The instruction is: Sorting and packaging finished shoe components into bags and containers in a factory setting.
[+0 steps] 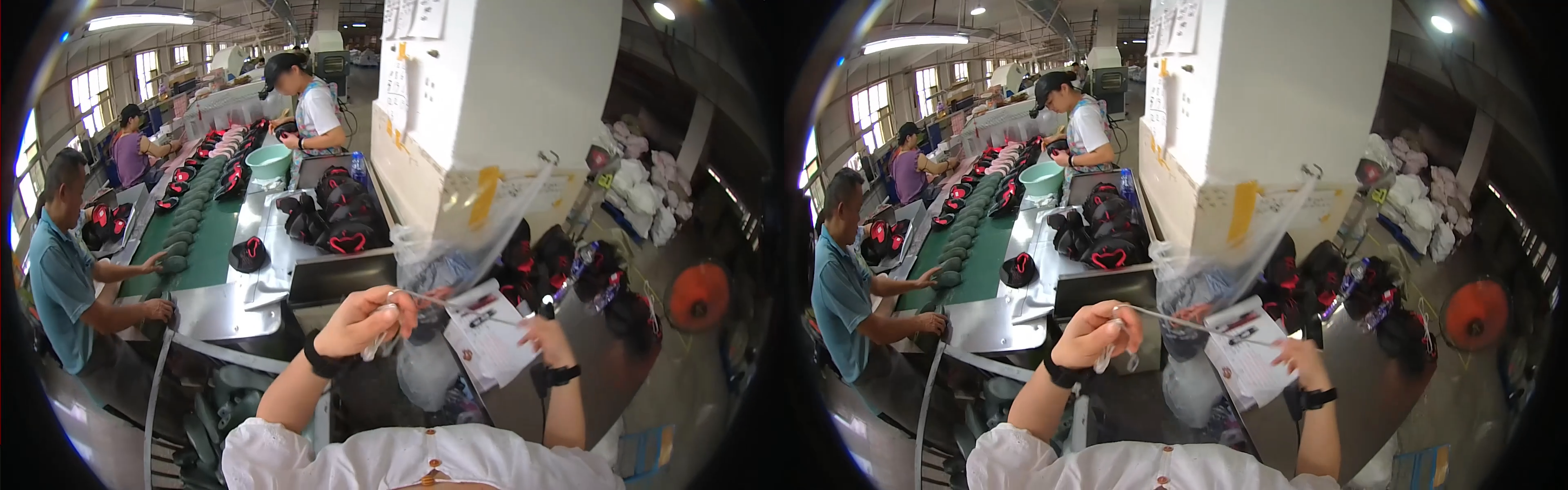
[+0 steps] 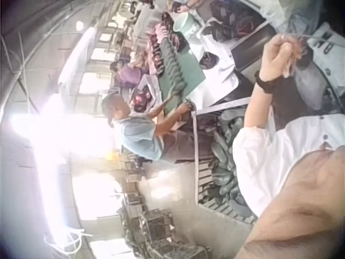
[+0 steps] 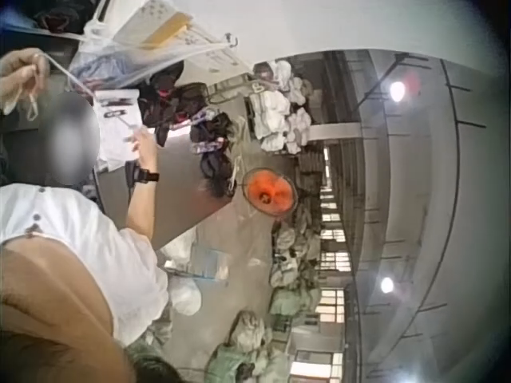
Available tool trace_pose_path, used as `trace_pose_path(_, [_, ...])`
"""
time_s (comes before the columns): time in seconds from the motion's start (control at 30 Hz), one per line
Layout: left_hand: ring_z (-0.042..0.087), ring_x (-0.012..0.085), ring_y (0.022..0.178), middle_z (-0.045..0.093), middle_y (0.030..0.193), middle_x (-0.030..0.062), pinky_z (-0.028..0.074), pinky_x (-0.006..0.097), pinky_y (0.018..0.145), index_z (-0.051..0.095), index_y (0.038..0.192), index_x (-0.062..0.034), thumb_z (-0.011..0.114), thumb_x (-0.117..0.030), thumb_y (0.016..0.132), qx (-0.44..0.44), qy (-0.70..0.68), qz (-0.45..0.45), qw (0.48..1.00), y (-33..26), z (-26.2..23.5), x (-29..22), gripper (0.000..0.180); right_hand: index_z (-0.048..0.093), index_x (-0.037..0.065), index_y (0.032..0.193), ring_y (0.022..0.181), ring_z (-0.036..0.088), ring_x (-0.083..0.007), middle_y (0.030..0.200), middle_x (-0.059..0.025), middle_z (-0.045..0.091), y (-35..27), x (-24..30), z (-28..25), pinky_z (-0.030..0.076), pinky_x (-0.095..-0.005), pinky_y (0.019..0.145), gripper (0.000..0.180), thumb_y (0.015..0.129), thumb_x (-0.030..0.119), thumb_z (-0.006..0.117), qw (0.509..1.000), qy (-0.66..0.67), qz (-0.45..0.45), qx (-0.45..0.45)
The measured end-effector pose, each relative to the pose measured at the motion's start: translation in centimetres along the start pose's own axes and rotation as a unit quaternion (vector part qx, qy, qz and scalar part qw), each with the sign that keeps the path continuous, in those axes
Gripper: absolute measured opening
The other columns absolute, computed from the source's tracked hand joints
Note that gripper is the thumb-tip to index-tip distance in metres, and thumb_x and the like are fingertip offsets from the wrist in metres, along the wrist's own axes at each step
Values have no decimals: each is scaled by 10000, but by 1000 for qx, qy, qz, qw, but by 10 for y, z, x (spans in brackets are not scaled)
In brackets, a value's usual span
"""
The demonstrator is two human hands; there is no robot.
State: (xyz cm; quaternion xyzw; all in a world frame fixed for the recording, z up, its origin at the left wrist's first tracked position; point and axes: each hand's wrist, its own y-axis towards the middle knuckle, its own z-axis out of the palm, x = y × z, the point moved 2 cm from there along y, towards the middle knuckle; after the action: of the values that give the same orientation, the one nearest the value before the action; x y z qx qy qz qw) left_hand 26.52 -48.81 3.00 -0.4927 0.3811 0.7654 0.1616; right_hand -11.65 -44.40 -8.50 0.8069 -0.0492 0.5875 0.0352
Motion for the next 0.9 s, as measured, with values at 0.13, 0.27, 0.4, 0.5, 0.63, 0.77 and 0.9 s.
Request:
trace_pose_path(0.13, [472, 105, 781, 527, 920, 76, 379, 210, 679, 565, 663, 1, 487, -202, 892, -60, 272, 104, 955, 15, 51, 57, 316, 658, 87, 675, 588, 615, -239, 593, -103, 612, -76, -66, 21, 483, -360, 581, 272, 778, 295, 516, 910, -414, 28, -12])
trace_pose_path(0.27, [345, 117, 467, 404, 537, 33, 256, 248, 455, 383, 492, -62, 471, -145, 850, -126, -256, -49, 957, 11, 115, 110, 377, 639, 157, 1003, 891, 586, -292, 1077, -137, 576, -147, -75, 17, 476, -377, 747, 269, 767, 239, 541, 907, -421, 24, 6])
trace_pose_path(0.4, [288, 114, 432, 301, 470, 2, 222, 268, 428, 278, 495, -104, 437, -127, 859, -44, -116, -110, 986, -3, 205, 144, 399, 131, 89, 1401, 1281, 257, -292, 1400, -165, 240, -184, -58, 11, 330, -359, 969, 778, 764, 158, 572, 972, -80, -221, 14])
trace_pose_path(0.5, [345, 122, 504, 364, 532, 16, 280, 269, 499, 324, 555, -74, 333, -227, 946, -82, -46, -80, 992, 9, 258, 155, 420, 247, 7, 1336, 1146, 427, -240, 1245, -152, 440, -222, -50, 40, 429, -298, 828, 540, 882, 171, 488, 939, 305, -126, 100])
trace_pose_path(0.63, [447, 136, 699, 474, 744, 41, 369, 274, 676, 447, 765, -48, 304, -244, 949, -140, 183, -21, 973, 28, 238, 173, 305, 480, 0, 1037, 444, 382, -58, 562, 34, 412, -254, -51, 39, 327, -208, 408, 256, 930, 228, 439, 833, 541, 107, 46])
trace_pose_path(0.77, [406, 116, 874, 373, 939, 27, 325, 263, 768, 411, 955, -79, 337, 45, 756, -53, 114, -22, 992, 8, 210, 206, 246, 537, -2, 970, 446, 347, -47, 565, 39, 388, -258, -72, 8, 290, -193, 393, 249, 925, 228, 452, 921, 377, 56, -85])
trace_pose_path(0.9, [426, 121, 857, 403, 929, 44, 339, 235, 751, 399, 983, -46, 360, 96, 797, -152, 147, -81, 974, -6, 220, 220, 237, 613, 32, 877, 514, 523, -161, 651, -67, 566, -264, -70, -19, 421, -288, 486, 194, 876, 193, 505, 985, -51, -43, -162])
